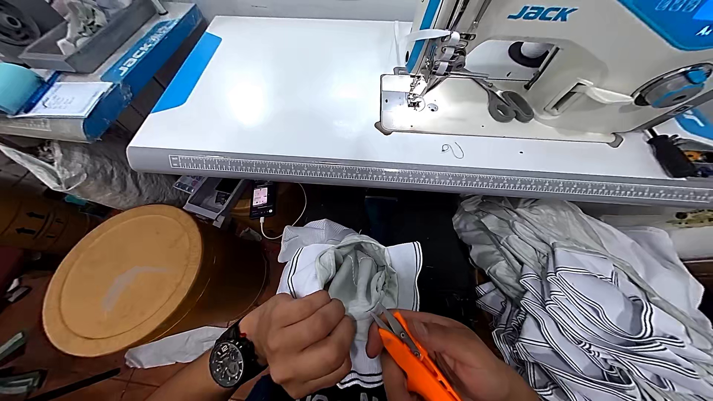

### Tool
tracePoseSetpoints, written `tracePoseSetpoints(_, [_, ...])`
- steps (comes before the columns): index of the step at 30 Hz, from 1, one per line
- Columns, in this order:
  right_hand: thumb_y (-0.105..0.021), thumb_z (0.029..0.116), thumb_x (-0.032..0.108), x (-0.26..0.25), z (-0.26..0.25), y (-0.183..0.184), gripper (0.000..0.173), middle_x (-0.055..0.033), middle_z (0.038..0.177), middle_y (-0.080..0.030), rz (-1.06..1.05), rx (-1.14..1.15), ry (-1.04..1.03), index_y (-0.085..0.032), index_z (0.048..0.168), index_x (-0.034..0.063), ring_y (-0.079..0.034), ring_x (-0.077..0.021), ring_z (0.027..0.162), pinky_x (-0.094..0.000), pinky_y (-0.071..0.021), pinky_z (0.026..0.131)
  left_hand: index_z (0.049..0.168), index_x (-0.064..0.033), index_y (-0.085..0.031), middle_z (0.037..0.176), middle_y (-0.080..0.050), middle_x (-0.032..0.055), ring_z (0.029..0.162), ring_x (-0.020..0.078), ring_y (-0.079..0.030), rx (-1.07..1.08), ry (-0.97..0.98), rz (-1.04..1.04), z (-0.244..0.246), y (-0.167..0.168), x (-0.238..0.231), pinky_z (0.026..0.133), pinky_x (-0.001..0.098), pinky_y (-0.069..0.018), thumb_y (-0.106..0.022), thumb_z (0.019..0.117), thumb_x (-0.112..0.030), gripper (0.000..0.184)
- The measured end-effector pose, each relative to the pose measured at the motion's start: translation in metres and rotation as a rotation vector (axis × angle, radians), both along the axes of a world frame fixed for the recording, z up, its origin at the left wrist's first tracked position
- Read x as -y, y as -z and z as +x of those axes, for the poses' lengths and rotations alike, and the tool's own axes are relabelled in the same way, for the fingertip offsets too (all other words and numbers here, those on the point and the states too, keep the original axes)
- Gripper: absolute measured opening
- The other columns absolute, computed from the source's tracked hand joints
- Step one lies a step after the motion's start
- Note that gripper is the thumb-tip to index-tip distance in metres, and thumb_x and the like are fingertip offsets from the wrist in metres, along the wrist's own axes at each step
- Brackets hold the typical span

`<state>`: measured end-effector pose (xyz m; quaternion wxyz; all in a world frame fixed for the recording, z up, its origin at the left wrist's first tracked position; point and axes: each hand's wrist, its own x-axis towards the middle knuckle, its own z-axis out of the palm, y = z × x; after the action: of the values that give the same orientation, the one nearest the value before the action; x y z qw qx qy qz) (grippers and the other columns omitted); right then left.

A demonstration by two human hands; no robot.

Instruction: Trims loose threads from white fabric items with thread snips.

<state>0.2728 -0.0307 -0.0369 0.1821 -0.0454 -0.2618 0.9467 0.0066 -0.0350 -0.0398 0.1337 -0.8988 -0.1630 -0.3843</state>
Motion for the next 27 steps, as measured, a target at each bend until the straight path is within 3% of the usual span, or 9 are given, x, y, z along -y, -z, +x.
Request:
tracePoseSetpoints(4, [-0.04, 0.1093, 0.044, -0.001, 0.0, -0.001, 0.048, -0.0099, 0.09, -0.07, -0.012, -0.002, 0.019, -0.059, 0.131, 0.0052, -0.069, -0.0134, 0.069, -0.0248, -0.0585, 0.059, 0.087, -0.0056, -0.055, 0.082, -0.052, 0.009, 0.071, 0.0219, -0.048, -0.006, -0.01, 0.007, 0.001, 0.0, 0.0, 0.064, 0.0325, -0.0407, -0.051, 0.1008, -0.002, 0.015])
tracePoseSetpoints(6, [-0.048, 0.1068, 0.039, -0.003, 0.006, -0.004, 0.04, -0.0084, 0.096, -0.071, 0.038, -0.027, 0.193, -0.061, 0.13, 0.0097, -0.071, -0.015, 0.077, -0.0288, -0.0609, 0.064, 0.087, -0.0064, -0.054, 0.083, -0.051, 0.0085, 0.071, 0.0215, -0.047, -0.016, -0.012, 0.008, 0.0, -0.001, 0.0, 0.064, 0.0321, -0.0404, -0.05, 0.1014, -0.004, 0.015])
tracePoseSetpoints(8, [-0.056, 0.1044, 0.03, -0.012, 0.02, -0.01, 0.029, -0.0046, 0.104, -0.068, 0.315, 0.004, 0.495, -0.061, 0.127, 0.0128, -0.071, -0.0155, 0.085, -0.0319, -0.0634, 0.07, 0.087, -0.0064, -0.054, 0.083, -0.051, 0.0086, 0.072, 0.0216, -0.047, -0.015, -0.009, 0.014, -0.001, -0.002, -0.001, 0.064, 0.0321, -0.0399, -0.049, 0.1017, -0.004, 0.016])
tracePoseSetpoints(11, [-0.069, 0.0973, 0.028, -0.023, 0.022, -0.018, 0.024, 0.0026, 0.1, -0.065, 0.992, 0.452, 0.907, -0.066, 0.117, 0.0153, -0.061, -0.0022, 0.079, -0.0172, -0.0527, 0.065, 0.087, -0.0071, -0.054, 0.084, -0.051, 0.0086, 0.072, 0.0214, -0.048, -0.022, -0.02, 0.02, -0.003, -0.001, 0.0, 0.064, 0.0318, -0.0401, -0.049, 0.1019, -0.003, 0.016])
tracePoseSetpoints(13, [-0.07, 0.0952, 0.03, -0.022, 0.011, -0.018, 0.028, 0.0005, 0.109, -0.066, 1.281, 0.64, 0.887, -0.071, 0.118, 0.0136, -0.06, -0.0021, 0.084, -0.0171, -0.0522, 0.069, 0.088, -0.0082, -0.053, 0.084, -0.051, 0.0081, 0.072, 0.0209, -0.048, -0.026, -0.014, 0.017, 0.0, 0.001, -0.002, 0.063, 0.0314, -0.04, -0.049, 0.102, -0.004, 0.015])
tracePoseSetpoints(15, [-0.07, 0.0947, 0.024, -0.022, -0.005, -0.013, 0.022, -0.0034, 0.118, -0.067, 1.387, 0.663, 0.816, -0.073, 0.112, 0.0111, -0.063, -0.0034, 0.091, -0.0179, -0.0544, 0.073, 0.088, -0.0087, -0.053, 0.084, -0.051, 0.008, 0.072, 0.0206, -0.047, -0.026, 0.004, 0.014, 0.004, 0.001, -0.005, 0.063, 0.0311, -0.0396, -0.049, 0.1021, -0.004, 0.015])
tracePoseSetpoints(20, [-0.06, 0.0997, 0.015, -0.025, -0.022, 0.003, 0.014, -0.0046, 0.109, -0.07, 1.247, 0.561, 0.841, -0.069, 0.096, 0.0058, -0.065, -0.0058, 0.094, -0.0189, -0.0557, 0.076, 0.088, -0.0074, -0.054, 0.085, -0.054, 0.0089, 0.074, 0.0214, -0.05, -0.053, -0.019, 0.039, 0.0, 0.0, -0.002, 0.066, 0.0319, -0.0408, -0.049, 0.1018, -0.002, 0.015])
tracePoseSetpoints(24, [-0.055, 0.1032, 0.014, -0.023, -0.026, 0.015, 0.015, -0.0094, 0.111, -0.067, 1.02, 0.423, 0.846, -0.063, 0.098, 0.0031, -0.065, -0.0131, 0.105, -0.027, -0.0565, 0.087, 0.09, -0.0077, -0.053, 0.088, -0.056, 0.0094, 0.08, 0.023, -0.054, -0.03, -0.056, 0.028, 0.004, 0.008, -0.002, 0.072, 0.0335, -0.0452, -0.049, 0.1017, -0.002, 0.014])
tracePoseSetpoints(27, [-0.053, 0.105, 0.015, -0.023, -0.03, 0.019, 0.013, -0.0102, 0.118, -0.065, 0.87, 0.283, 0.808, -0.061, 0.099, 0.0067, -0.067, -0.0138, 0.103, -0.0268, -0.0582, 0.081, 0.091, -0.008, -0.052, 0.092, -0.058, 0.0104, 0.085, 0.0244, -0.058, -0.003, -0.101, -0.005, 0.007, 0.015, -0.001, 0.079, 0.0352, -0.05, -0.048, 0.103, -0.003, 0.013])
